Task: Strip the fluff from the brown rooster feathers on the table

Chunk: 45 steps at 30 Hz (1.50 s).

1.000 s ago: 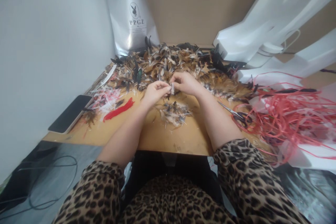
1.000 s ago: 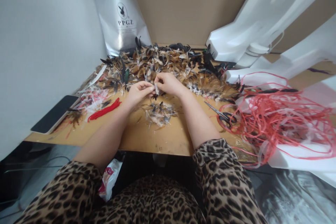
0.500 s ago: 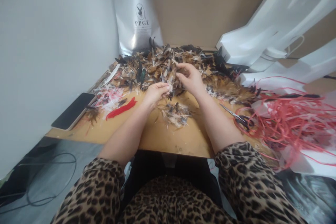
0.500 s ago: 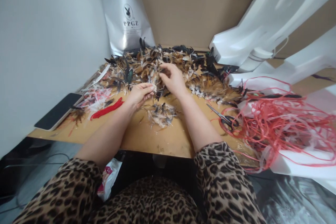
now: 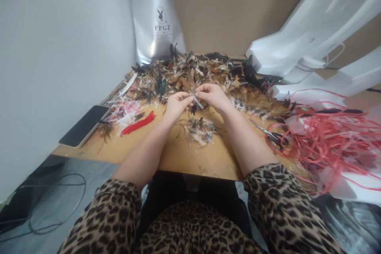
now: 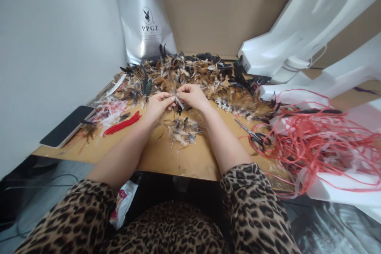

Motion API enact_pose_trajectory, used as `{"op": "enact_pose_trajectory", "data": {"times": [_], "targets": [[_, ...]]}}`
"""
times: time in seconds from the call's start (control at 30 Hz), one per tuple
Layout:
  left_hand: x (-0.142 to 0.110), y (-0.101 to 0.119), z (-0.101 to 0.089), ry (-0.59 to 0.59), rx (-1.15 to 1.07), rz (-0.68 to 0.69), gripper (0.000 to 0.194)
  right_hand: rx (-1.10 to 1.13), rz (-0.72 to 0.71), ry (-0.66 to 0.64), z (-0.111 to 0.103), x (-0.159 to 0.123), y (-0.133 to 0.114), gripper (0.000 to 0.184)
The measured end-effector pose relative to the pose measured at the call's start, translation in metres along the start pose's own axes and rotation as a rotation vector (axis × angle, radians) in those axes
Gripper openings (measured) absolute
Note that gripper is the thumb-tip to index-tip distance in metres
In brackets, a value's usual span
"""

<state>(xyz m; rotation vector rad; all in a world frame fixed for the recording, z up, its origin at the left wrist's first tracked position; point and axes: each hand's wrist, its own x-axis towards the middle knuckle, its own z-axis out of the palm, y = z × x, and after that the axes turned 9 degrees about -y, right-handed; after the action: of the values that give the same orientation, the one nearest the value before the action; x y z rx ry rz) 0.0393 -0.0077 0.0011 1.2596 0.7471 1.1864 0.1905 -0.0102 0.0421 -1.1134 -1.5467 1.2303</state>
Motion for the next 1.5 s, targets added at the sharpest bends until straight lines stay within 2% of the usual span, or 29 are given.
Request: {"op": "enact_pose_trajectory", "data": {"times": [0.2,0.5,0.7,0.8,0.9,1.0,1.13,1.27,1.33,1.37,1.43,1.5], "targets": [[0.000,0.003,-0.001,0.023,0.026,0.003,0.026,0.051,0.017,-0.022,0.003,0.000,0.001,0.006],[-0.001,0.004,-0.003,0.026,-0.064,0.003,0.023,0.195,0.058,-0.019,0.009,0.000,0.001,0.010],[-0.002,0.006,-0.004,0.023,-0.137,-0.065,0.024,0.172,-0.014,-0.058,0.008,0.000,0.004,0.009],[-0.002,0.006,-0.004,0.035,-0.185,-0.131,0.023,0.119,-0.042,-0.125,0.006,-0.002,0.003,0.011],[-0.002,0.006,-0.005,0.056,-0.220,-0.154,0.020,0.091,-0.035,-0.187,0.005,-0.004,0.001,0.012],[0.000,0.007,-0.006,0.071,-0.243,-0.153,0.017,0.094,-0.001,-0.178,0.005,-0.004,0.002,0.011],[0.002,0.007,-0.008,0.174,-0.201,-0.106,0.021,0.102,0.019,-0.101,0.004,-0.001,0.006,0.011],[0.001,0.011,-0.007,0.313,-0.065,0.065,0.019,0.122,0.042,-0.016,0.002,0.003,0.010,0.014],[-0.001,0.014,-0.004,0.297,0.048,0.150,0.017,0.125,0.061,0.016,0.002,0.004,0.010,0.015],[-0.003,0.015,-0.002,0.249,0.113,0.163,0.016,0.126,0.065,0.024,0.002,0.004,0.010,0.015],[-0.005,0.015,0.001,0.168,0.169,0.158,0.017,0.120,0.062,0.019,0.003,0.004,0.010,0.013],[-0.006,0.013,0.003,0.136,0.151,0.134,0.021,0.102,0.051,-0.001,0.004,0.004,0.009,0.011]]}}
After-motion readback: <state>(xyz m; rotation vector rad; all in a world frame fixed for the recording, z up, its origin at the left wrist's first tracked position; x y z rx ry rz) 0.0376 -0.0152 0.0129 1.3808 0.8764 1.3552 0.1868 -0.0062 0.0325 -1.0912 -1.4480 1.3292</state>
